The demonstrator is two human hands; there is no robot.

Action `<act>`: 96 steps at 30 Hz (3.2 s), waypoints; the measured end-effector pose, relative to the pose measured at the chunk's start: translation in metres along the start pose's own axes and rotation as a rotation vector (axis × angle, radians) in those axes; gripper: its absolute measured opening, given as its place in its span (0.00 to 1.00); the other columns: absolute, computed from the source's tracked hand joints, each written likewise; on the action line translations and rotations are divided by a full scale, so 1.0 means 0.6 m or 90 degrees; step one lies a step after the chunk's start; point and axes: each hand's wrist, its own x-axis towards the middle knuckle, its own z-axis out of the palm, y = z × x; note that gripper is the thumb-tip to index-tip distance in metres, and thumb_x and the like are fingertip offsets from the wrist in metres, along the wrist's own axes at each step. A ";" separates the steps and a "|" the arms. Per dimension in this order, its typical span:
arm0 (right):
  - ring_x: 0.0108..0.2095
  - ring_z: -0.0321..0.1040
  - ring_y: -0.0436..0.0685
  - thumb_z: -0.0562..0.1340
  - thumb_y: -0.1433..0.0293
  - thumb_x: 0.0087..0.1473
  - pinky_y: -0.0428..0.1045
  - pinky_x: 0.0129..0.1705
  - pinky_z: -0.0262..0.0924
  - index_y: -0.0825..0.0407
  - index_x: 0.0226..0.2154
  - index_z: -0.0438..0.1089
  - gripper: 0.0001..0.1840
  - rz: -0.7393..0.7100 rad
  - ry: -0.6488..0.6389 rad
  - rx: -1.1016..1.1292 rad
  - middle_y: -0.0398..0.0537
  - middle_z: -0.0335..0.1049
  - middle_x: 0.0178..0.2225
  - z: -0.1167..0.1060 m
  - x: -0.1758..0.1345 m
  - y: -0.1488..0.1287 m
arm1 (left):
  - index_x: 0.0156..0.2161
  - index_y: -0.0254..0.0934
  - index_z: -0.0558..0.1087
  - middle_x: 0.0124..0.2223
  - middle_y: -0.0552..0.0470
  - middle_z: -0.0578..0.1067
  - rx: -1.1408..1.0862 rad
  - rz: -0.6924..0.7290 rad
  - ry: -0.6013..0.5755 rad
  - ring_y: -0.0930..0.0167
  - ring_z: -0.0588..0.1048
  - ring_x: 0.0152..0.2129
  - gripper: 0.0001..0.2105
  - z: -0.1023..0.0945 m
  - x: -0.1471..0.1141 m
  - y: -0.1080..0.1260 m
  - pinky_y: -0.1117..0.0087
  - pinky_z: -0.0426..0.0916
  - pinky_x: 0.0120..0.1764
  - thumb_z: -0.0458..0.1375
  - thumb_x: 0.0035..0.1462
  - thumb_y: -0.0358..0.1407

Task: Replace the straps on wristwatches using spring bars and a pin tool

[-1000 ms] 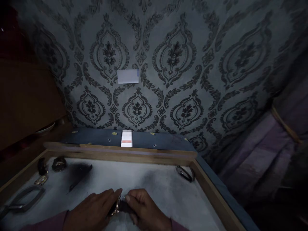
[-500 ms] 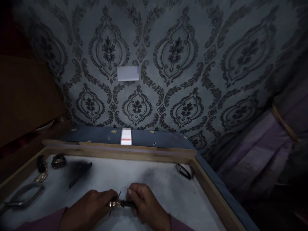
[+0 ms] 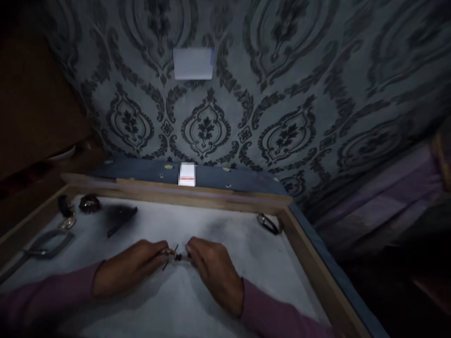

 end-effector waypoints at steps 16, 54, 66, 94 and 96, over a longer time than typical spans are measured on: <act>0.20 0.62 0.48 0.46 0.62 0.69 0.45 0.26 0.56 0.51 0.28 0.62 0.20 -0.039 -0.058 0.098 0.40 0.63 0.21 0.005 -0.009 -0.012 | 0.27 0.37 0.61 0.21 0.59 0.64 -0.258 -0.052 -0.102 0.76 0.62 0.20 0.18 -0.011 0.005 -0.006 0.74 0.58 0.28 0.44 0.66 0.44; 0.13 0.54 0.43 0.50 0.60 0.66 0.41 0.17 0.50 0.54 0.27 0.66 0.21 0.057 -0.226 0.285 0.41 0.68 0.21 -0.022 0.002 -0.020 | 0.28 0.36 0.63 0.20 0.60 0.61 -0.368 -0.105 -0.116 0.77 0.58 0.17 0.19 -0.009 0.001 -0.002 0.74 0.54 0.23 0.46 0.64 0.48; 0.15 0.54 0.44 0.51 0.62 0.67 0.42 0.19 0.51 0.54 0.27 0.67 0.21 -0.015 -0.182 0.215 0.42 0.67 0.20 -0.022 0.004 -0.022 | 0.27 0.36 0.63 0.19 0.59 0.60 -0.388 -0.123 -0.134 0.77 0.57 0.17 0.22 -0.010 0.004 -0.002 0.74 0.52 0.21 0.47 0.61 0.53; 0.15 0.53 0.44 0.52 0.60 0.66 0.42 0.19 0.48 0.55 0.26 0.68 0.22 0.020 -0.203 0.254 0.38 0.62 0.17 -0.022 0.003 -0.017 | 0.27 0.36 0.63 0.19 0.59 0.61 -0.377 -0.107 -0.120 0.77 0.58 0.17 0.21 -0.011 0.002 -0.002 0.75 0.53 0.21 0.47 0.63 0.50; 0.15 0.53 0.44 0.51 0.61 0.66 0.42 0.19 0.48 0.55 0.26 0.68 0.22 0.017 -0.202 0.251 0.38 0.62 0.17 -0.023 0.004 -0.017 | 0.27 0.36 0.63 0.19 0.59 0.61 -0.364 -0.096 -0.117 0.77 0.59 0.17 0.21 -0.009 0.002 -0.005 0.75 0.53 0.22 0.47 0.63 0.50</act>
